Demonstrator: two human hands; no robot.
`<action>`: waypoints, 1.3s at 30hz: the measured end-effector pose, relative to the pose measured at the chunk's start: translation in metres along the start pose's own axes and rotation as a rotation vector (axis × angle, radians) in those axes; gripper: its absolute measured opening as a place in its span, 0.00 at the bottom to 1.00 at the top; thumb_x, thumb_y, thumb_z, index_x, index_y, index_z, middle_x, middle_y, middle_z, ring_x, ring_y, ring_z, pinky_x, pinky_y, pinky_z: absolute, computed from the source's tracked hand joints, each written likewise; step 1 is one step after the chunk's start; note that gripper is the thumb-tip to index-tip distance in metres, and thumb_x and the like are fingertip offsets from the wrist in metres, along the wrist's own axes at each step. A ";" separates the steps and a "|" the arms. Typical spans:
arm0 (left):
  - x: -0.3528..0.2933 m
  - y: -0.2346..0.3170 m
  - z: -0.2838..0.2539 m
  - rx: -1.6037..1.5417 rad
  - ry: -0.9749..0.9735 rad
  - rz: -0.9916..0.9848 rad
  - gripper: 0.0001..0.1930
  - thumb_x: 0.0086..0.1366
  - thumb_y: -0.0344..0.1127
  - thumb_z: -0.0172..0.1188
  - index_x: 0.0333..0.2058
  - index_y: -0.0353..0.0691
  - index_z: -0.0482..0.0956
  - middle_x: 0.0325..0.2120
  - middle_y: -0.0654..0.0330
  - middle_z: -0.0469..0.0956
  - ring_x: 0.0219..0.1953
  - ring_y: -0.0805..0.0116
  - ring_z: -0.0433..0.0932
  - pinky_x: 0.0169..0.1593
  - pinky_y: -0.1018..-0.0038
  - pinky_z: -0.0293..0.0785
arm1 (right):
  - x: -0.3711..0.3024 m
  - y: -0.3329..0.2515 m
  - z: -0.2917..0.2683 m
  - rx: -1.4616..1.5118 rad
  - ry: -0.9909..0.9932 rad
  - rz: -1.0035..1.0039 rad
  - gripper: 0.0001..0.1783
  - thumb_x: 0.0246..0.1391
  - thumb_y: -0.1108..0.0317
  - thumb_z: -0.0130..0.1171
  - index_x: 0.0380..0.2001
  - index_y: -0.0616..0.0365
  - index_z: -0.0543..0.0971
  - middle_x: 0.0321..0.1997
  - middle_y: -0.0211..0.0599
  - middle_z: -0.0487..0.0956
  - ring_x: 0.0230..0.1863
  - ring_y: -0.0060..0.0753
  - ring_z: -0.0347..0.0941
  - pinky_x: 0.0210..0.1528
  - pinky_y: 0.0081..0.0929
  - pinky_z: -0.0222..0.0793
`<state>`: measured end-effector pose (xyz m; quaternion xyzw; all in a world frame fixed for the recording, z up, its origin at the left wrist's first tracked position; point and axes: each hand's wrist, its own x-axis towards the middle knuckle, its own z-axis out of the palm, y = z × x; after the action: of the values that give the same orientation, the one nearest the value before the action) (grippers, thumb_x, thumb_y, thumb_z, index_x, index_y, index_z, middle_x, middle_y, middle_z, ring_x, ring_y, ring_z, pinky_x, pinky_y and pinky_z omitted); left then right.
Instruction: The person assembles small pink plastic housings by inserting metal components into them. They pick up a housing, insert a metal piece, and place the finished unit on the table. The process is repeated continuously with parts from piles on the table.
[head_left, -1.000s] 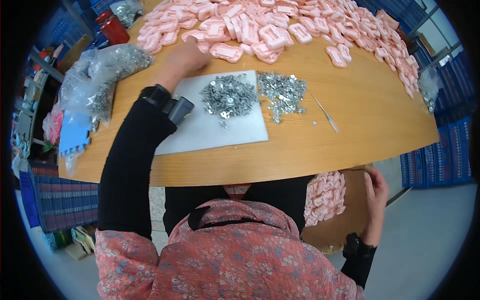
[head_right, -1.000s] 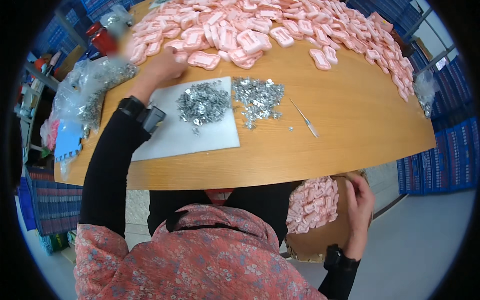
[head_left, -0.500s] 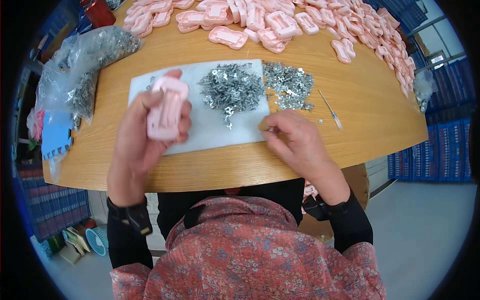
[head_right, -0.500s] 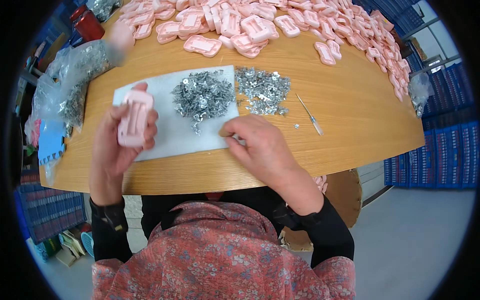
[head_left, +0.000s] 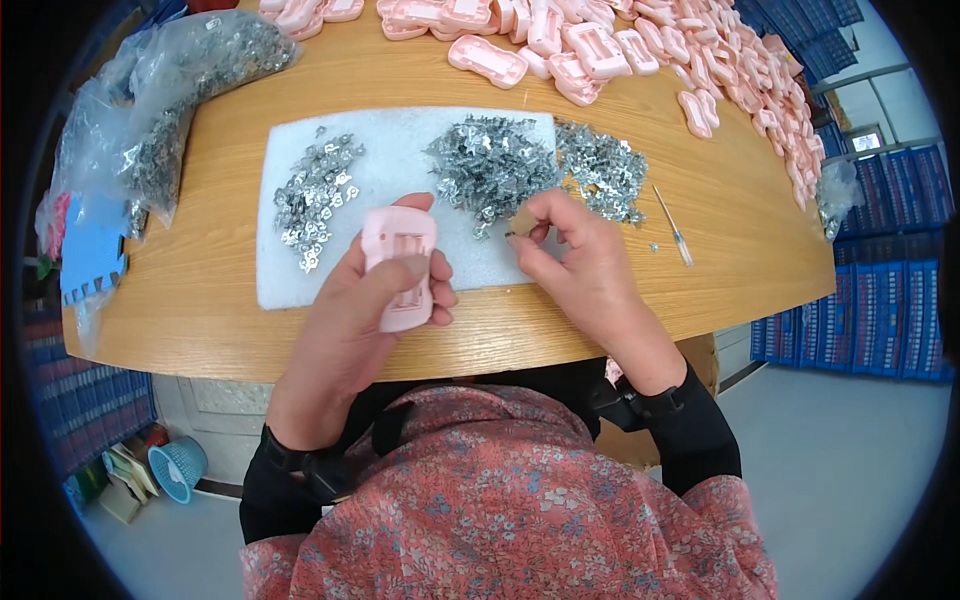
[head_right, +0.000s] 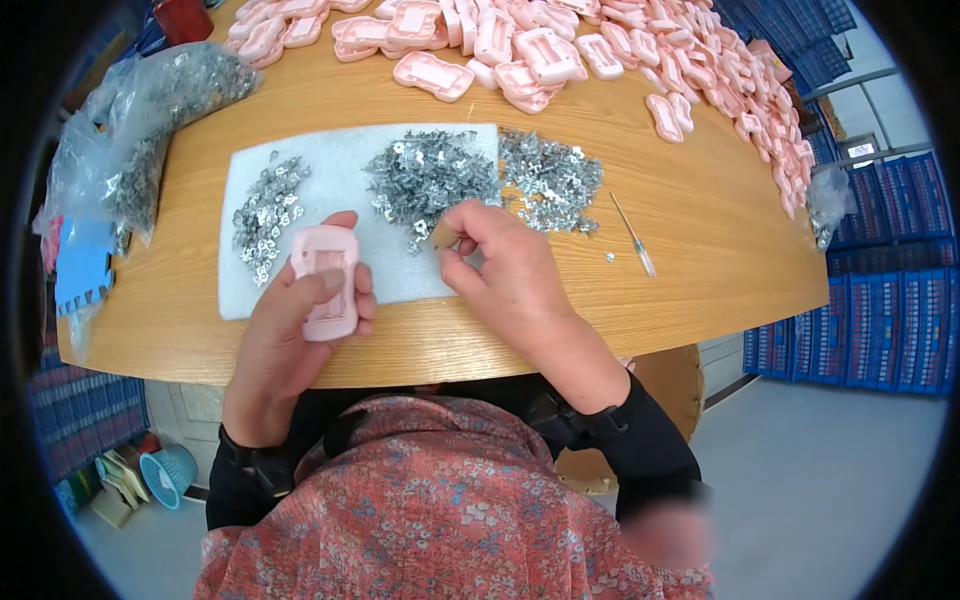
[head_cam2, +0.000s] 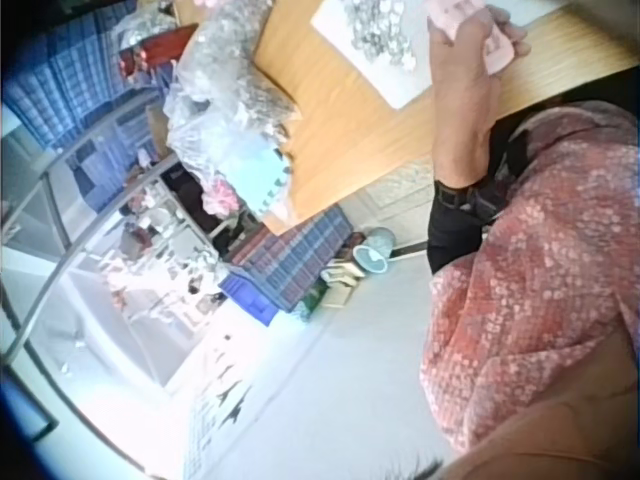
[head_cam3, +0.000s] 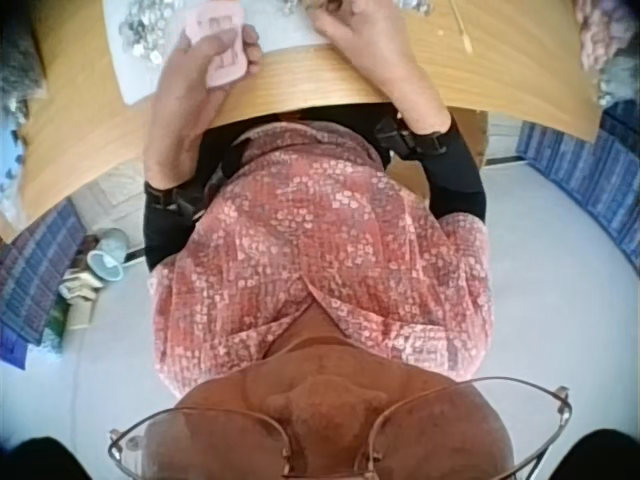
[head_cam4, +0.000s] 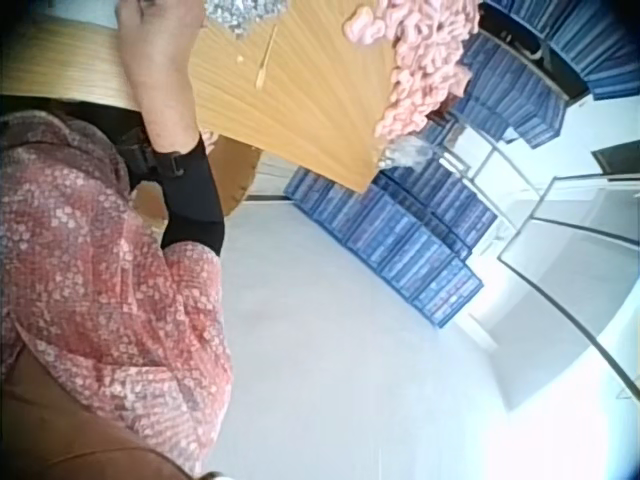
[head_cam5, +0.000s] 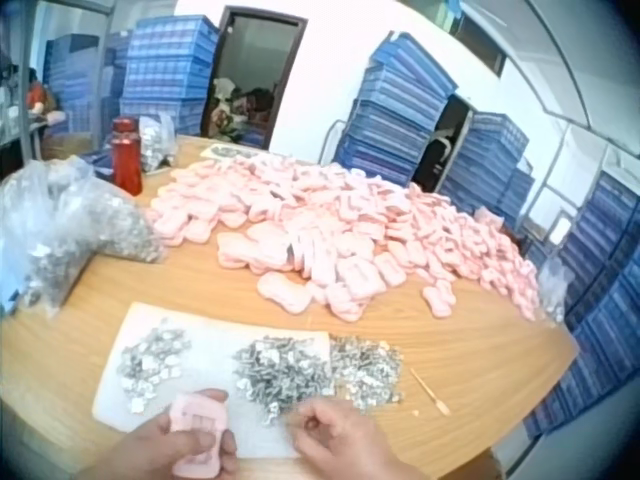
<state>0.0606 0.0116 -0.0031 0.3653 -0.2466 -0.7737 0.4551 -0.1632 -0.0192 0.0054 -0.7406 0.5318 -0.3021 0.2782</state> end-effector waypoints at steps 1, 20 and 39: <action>0.001 -0.001 0.004 0.012 0.007 -0.011 0.32 0.65 0.34 0.57 0.66 0.39 0.59 0.36 0.58 0.77 0.34 0.70 0.78 0.38 0.72 0.77 | -0.001 -0.003 -0.002 0.041 -0.006 0.026 0.08 0.50 0.74 0.64 0.32 0.58 0.75 0.28 0.35 0.75 0.33 0.34 0.75 0.35 0.29 0.70; 0.019 -0.015 0.036 -0.085 -0.146 -0.188 0.30 0.64 0.25 0.57 0.65 0.42 0.62 0.41 0.60 0.76 0.37 0.69 0.80 0.40 0.72 0.80 | -0.017 -0.005 -0.029 0.135 -0.111 -0.294 0.12 0.46 0.76 0.67 0.35 0.57 0.77 0.35 0.36 0.79 0.37 0.38 0.78 0.40 0.30 0.74; 0.027 -0.029 0.047 -0.028 -0.063 -0.028 0.32 0.63 0.24 0.59 0.65 0.42 0.60 0.41 0.59 0.74 0.37 0.70 0.78 0.44 0.72 0.78 | -0.032 0.001 -0.010 0.923 -0.006 0.256 0.10 0.59 0.76 0.60 0.44 0.61 0.74 0.36 0.28 0.79 0.38 0.16 0.76 0.42 0.17 0.71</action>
<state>0.0000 0.0029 -0.0044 0.3378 -0.2447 -0.7945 0.4413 -0.1795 0.0101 0.0066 -0.4690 0.4283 -0.4680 0.6145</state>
